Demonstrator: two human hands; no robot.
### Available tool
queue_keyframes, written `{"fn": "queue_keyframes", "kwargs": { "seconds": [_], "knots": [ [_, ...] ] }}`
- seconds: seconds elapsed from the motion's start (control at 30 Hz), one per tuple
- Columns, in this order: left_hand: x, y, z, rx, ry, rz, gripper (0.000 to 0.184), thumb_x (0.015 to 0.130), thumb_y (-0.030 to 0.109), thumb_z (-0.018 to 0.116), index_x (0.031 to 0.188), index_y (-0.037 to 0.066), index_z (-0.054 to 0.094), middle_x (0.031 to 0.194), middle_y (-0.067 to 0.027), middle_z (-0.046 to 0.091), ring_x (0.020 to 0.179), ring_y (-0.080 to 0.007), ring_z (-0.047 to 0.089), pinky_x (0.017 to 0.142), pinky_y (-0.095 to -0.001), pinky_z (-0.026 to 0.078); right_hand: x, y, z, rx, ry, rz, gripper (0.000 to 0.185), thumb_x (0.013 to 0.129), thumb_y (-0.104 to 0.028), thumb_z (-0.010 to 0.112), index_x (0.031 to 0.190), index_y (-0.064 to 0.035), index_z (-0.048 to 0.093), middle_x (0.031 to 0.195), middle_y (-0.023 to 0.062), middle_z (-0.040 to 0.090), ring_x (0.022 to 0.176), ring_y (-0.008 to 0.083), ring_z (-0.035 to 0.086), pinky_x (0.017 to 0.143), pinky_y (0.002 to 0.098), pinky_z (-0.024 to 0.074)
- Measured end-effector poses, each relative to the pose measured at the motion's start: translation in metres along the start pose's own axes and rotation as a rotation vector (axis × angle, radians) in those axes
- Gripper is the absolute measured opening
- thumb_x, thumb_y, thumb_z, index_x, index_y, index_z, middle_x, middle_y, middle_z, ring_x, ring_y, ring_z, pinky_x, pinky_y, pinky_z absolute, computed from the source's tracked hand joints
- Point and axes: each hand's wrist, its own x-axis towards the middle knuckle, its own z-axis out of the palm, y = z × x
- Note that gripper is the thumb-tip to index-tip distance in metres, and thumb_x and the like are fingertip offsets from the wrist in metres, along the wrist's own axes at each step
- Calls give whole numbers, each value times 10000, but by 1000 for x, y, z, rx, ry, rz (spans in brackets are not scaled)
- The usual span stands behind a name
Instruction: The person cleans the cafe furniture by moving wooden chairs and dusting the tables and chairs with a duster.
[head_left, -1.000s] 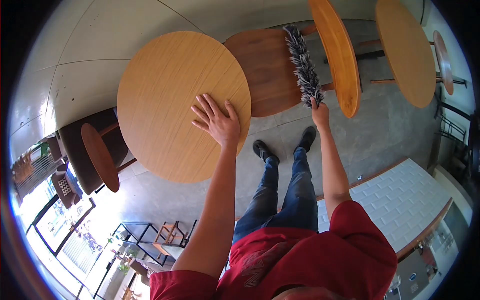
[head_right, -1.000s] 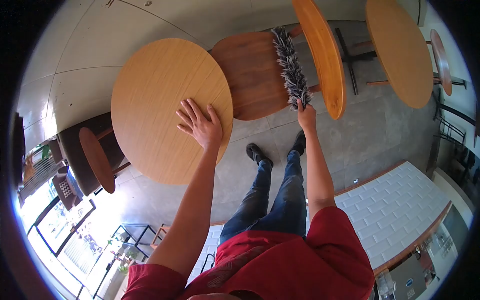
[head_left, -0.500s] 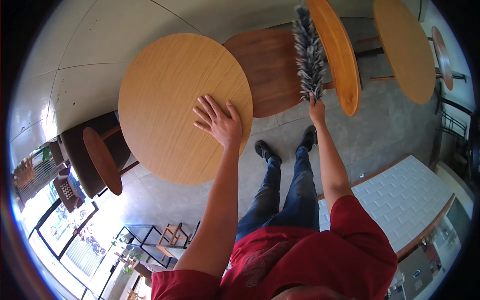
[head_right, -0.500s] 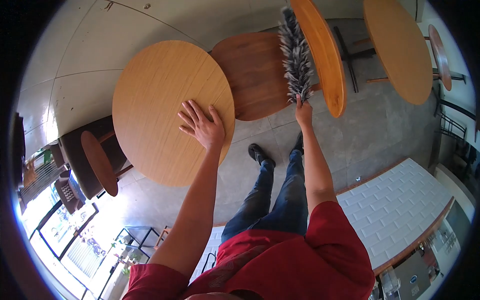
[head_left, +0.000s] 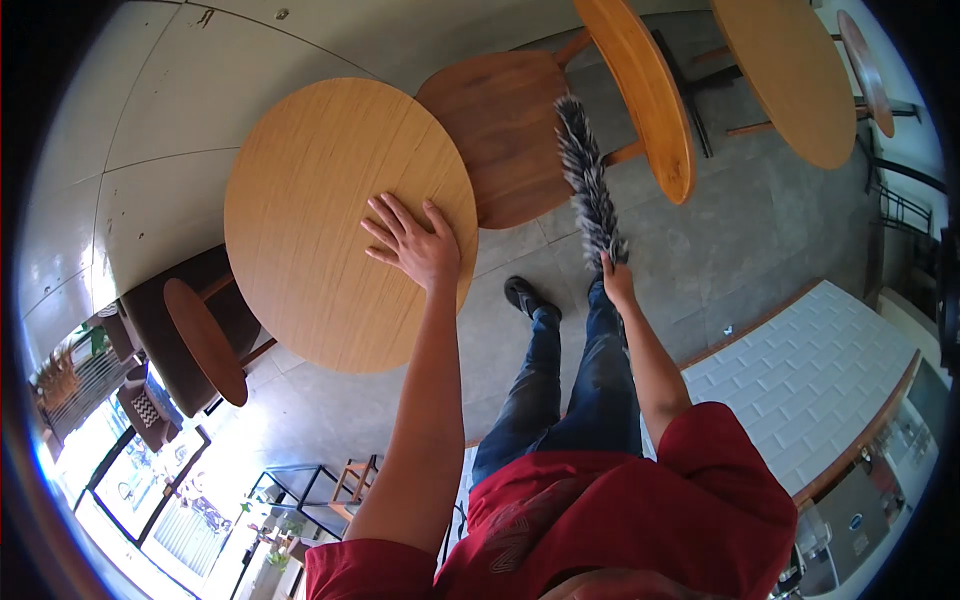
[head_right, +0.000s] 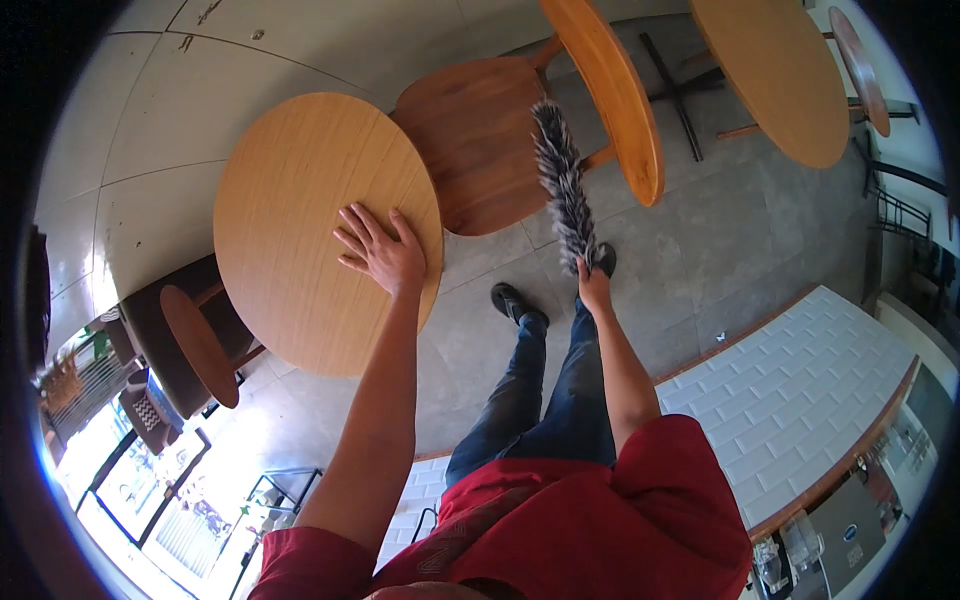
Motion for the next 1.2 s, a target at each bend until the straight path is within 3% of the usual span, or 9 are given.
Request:
{"fn": "queue_keyframes", "kwargs": {
  "seconds": [0.33, 0.6, 0.7, 0.77, 0.8, 0.87, 1.03, 1.07, 1.2],
  "knots": [
    [-8, 0, -2, 24, 45, 2, 675, 975, 510, 336, 1510, 113, 228, 1587, -69, 159, 1457, -362, 81, 1131, -608, 47, -140, 90, -111, -63, -69, 159, 674, 925, -567, 482, 742, 66, 621, 703, 295, 612, 761, 463, 624, 669, 493, 478],
    [-11, -4, -13, 24, -34, 12, 733, 968, 550, 301, 1520, 91, 151, 1592, -106, 96, 1451, -390, 57, 1102, -658, 55, -237, 214, -207, -72, -275, 420, 651, 866, -556, 591, 781, 89, 589, 545, 174, 555, 439, 293, 577, 398, 429, 422],
    [7, -22, 49, -78, -206, 88, 707, 970, 554, 320, 1478, 64, 277, 1539, -133, 254, 1419, -369, 197, 1096, -626, 142, -271, 191, -254, -58, -344, 637, 622, 844, -502, 606, 948, 111, 639, 793, 297, 654, 684, 391, 674, 622, 456, 544],
    [-37, 20, -25, -127, -351, 184, 687, 975, 549, 331, 1445, 48, 356, 1495, -141, 361, 1390, -353, 292, 1096, -592, 207, -288, 214, -269, 5, -313, 736, 561, 846, -468, 620, 824, 93, 628, 673, 224, 634, 512, 313, 632, 467, 441, 502],
    [-66, 84, -121, -1009, -689, 184, 625, 991, 520, 345, 1360, 33, 476, 1357, -133, 524, 1278, -309, 458, 1065, -485, 326, -290, 222, -272, 9, -309, 718, 561, 846, -468, 620, 824, 93, 628, 673, 224, 634, 512, 313, 632, 467, 441, 502],
    [-120, 160, -272, -1353, -1014, 387, 632, 1008, 493, 307, 1388, 0, 421, 1367, -156, 503, 1272, -296, 471, 1060, -419, 346, -285, 235, -274, 286, -282, 819, 446, 897, -357, 638, 665, -1, 503, 516, 92, 461, 380, 184, 417, 327, 363, 304],
    [-222, 238, -485, -1901, -1244, 1216, 973, 862, 787, 208, 1355, -11, 467, 1331, -283, 498, 1250, -429, 468, 1057, -545, 296, -192, 313, -236, 121, -330, 605, 411, 886, -302, 601, 636, 18, 541, 523, 146, 512, 412, 242, 507, 389, 443, 416],
    [-270, 281, -486, -2597, -1103, 1484, 961, 891, 746, 224, 1385, -58, 405, 1421, -267, 407, 1334, -374, 389, 1097, -493, 276, -169, 341, -210, 12, -192, 486, 401, 890, -296, 595, 637, 11, 544, 518, 137, 506, 407, 239, 503, 394, 442, 423],
    [-312, 301, -556, -2746, -1222, 1535, 1092, 854, 775, 305, 1280, -228, 382, 1335, -395, 337, 1195, -503, 466, 939, -538, 442, -113, 219, -310, 259, -413, 384, 457, 918, -362, 558, 671, 23, 556, 511, 121, 512, 400, 224, 509, 377, 389, 422]
  ]
}}
